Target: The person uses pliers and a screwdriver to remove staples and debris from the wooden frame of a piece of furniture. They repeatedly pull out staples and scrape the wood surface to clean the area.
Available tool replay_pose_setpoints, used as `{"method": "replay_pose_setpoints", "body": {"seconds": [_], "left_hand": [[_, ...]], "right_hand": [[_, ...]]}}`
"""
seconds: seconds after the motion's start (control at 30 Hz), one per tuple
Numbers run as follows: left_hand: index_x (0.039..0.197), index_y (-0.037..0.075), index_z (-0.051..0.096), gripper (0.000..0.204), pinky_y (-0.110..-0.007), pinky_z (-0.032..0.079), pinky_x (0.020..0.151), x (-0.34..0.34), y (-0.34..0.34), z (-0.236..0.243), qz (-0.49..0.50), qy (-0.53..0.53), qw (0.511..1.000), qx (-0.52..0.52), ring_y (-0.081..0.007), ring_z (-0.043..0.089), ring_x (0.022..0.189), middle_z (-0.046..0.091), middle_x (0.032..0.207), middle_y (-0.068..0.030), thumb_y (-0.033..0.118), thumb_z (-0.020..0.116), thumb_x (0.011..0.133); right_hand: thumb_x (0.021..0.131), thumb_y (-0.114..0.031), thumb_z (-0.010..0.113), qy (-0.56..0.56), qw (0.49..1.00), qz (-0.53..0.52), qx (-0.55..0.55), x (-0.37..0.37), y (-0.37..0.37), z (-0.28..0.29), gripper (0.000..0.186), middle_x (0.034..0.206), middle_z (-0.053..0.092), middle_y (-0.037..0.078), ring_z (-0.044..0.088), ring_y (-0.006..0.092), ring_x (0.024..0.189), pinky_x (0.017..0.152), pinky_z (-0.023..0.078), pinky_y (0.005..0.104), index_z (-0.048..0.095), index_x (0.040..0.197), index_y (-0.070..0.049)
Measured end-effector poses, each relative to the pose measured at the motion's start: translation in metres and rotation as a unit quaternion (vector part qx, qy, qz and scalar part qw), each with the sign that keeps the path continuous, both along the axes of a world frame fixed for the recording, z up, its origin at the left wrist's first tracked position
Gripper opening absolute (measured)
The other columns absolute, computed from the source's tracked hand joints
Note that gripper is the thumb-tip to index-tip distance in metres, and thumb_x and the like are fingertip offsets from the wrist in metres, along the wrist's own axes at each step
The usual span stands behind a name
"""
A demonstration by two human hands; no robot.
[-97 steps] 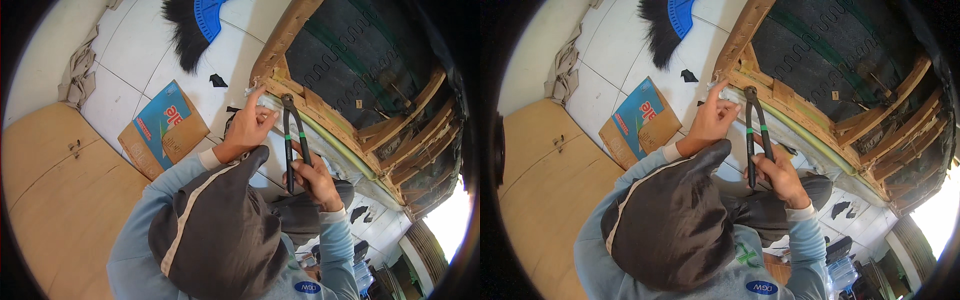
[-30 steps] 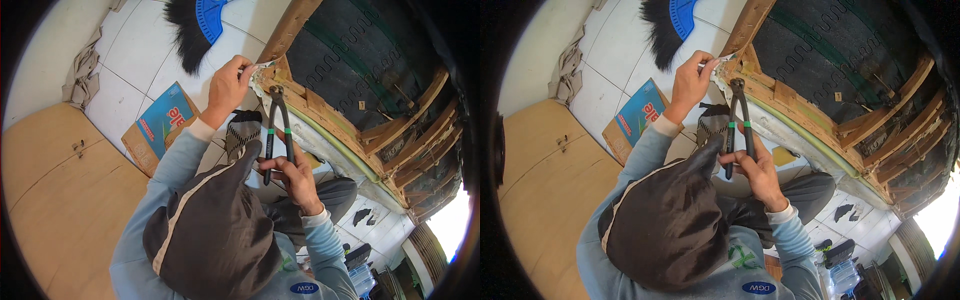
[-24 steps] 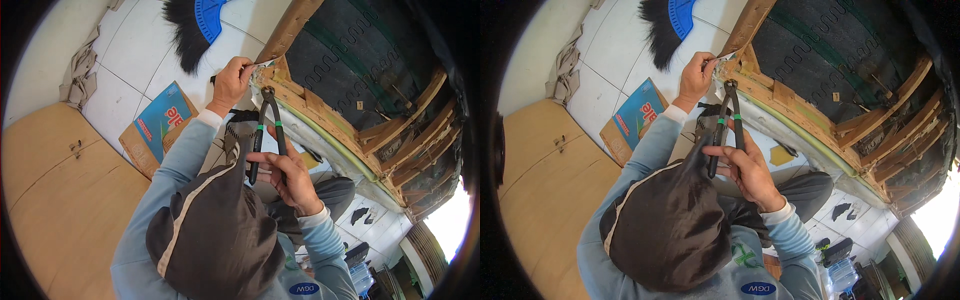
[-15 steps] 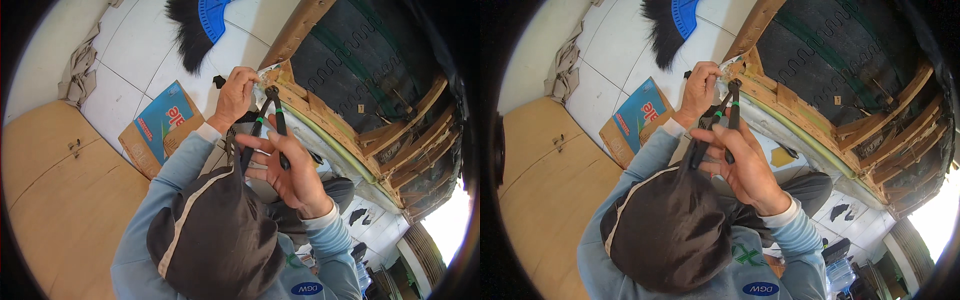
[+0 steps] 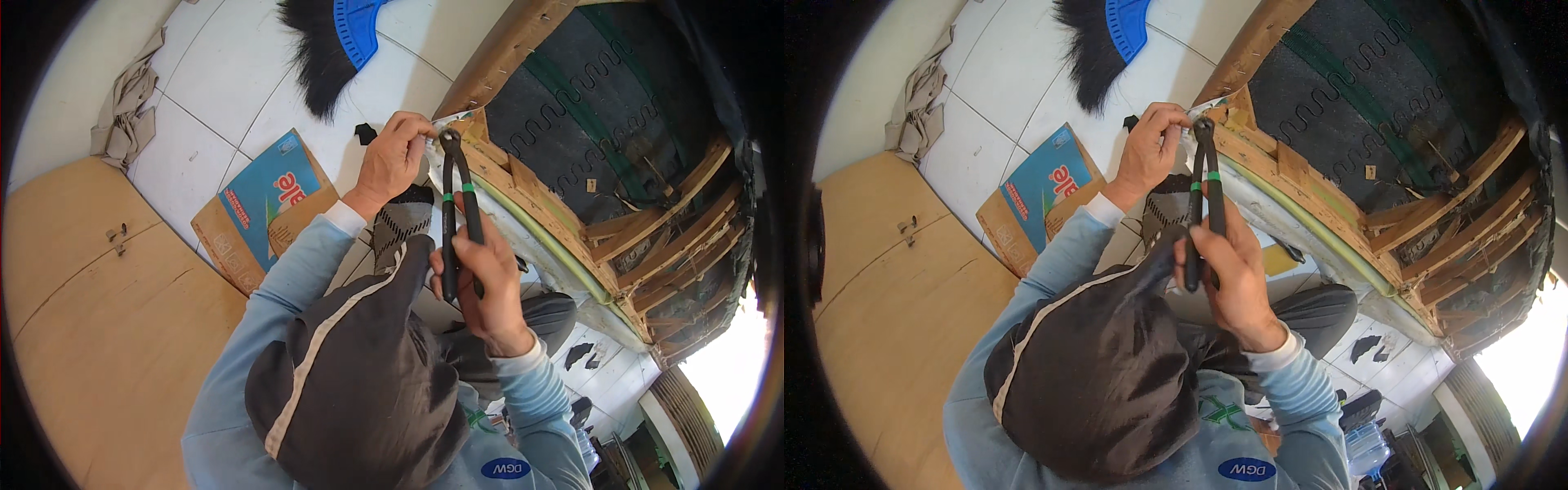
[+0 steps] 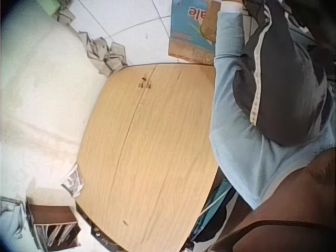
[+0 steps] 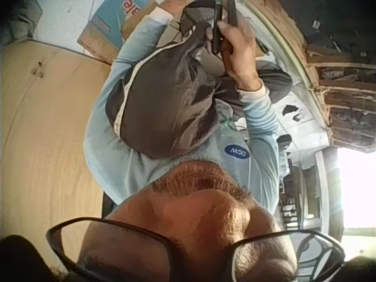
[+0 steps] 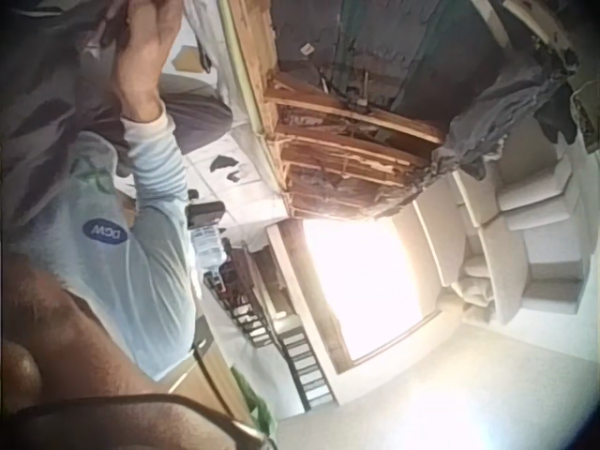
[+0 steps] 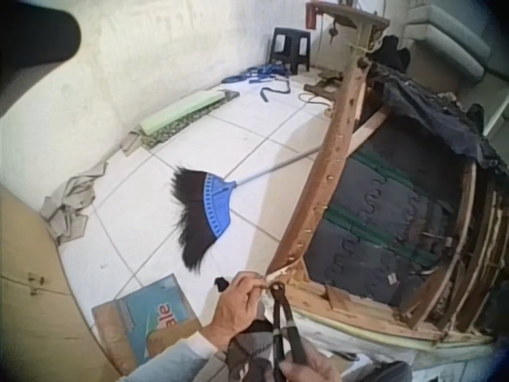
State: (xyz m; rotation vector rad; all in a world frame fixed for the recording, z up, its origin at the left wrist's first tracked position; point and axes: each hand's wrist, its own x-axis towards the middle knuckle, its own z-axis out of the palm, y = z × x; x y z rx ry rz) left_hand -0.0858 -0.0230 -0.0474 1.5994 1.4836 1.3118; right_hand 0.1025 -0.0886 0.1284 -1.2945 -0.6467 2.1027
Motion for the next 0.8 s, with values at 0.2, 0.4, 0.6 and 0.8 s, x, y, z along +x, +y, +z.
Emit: {"method": "replay_pose_setpoints", "body": {"seconds": [0.2, 0.4, 0.6, 0.8], "left_hand": [[0.111, 0.003, 0.066, 0.012, -0.031, 0.053, 0.079, 0.003, -0.003, 0.011, -0.006, -0.047, 0.999, -0.017, -0.0157, 0.063, 0.087, 0.066, 0.110, -0.0078, 0.003, 0.066, 0.098], [0.102, 0.003, 0.061, 0.042, -0.040, 0.052, 0.083, 0.021, 0.005, 0.019, 0.051, 0.009, 0.996, -0.072, -0.0269, 0.062, 0.092, 0.061, 0.103, -0.0114, 0.026, 0.091, 0.085], [0.103, 0.004, 0.060, 0.041, -0.034, 0.049, 0.080, 0.020, 0.008, 0.001, 0.042, -0.026, 0.996, -0.074, -0.0206, 0.058, 0.088, 0.059, 0.099, -0.0075, 0.024, 0.091, 0.086], [0.112, 0.005, 0.060, 0.027, -0.024, 0.042, 0.070, 0.009, 0.003, -0.003, -0.002, -0.050, 0.997, -0.064, -0.0054, 0.047, 0.078, 0.057, 0.097, 0.0017, 0.017, 0.079, 0.098]], "right_hand": [[0.097, -0.009, 0.055, 0.010, 0.998, 0.053, 0.019, 0.070, -0.027, -0.023, 0.077, 0.090, 0.055, 0.007, 0.073, 0.0305, 0.110, 0.086, 0.064, 0.0426, 0.026, 0.168, 0.002], [0.097, -0.002, 0.049, 0.071, 0.997, 0.017, -0.024, 0.067, -0.038, -0.019, 0.075, 0.115, 0.066, 0.015, 0.065, 0.0325, 0.130, 0.113, 0.051, 0.0518, 0.022, 0.168, -0.003], [0.098, 0.002, 0.046, -0.003, 0.993, 0.078, 0.091, 0.059, -0.044, -0.065, 0.068, 0.118, 0.066, 0.014, 0.062, 0.0250, 0.125, 0.116, 0.046, 0.0442, 0.029, 0.164, -0.003], [0.101, -0.001, 0.052, -0.169, 0.970, 0.025, 0.171, 0.050, -0.046, -0.079, 0.063, 0.091, 0.066, 0.009, 0.072, 0.0225, 0.093, 0.087, 0.061, 0.0371, 0.036, 0.162, 0.000]]}}
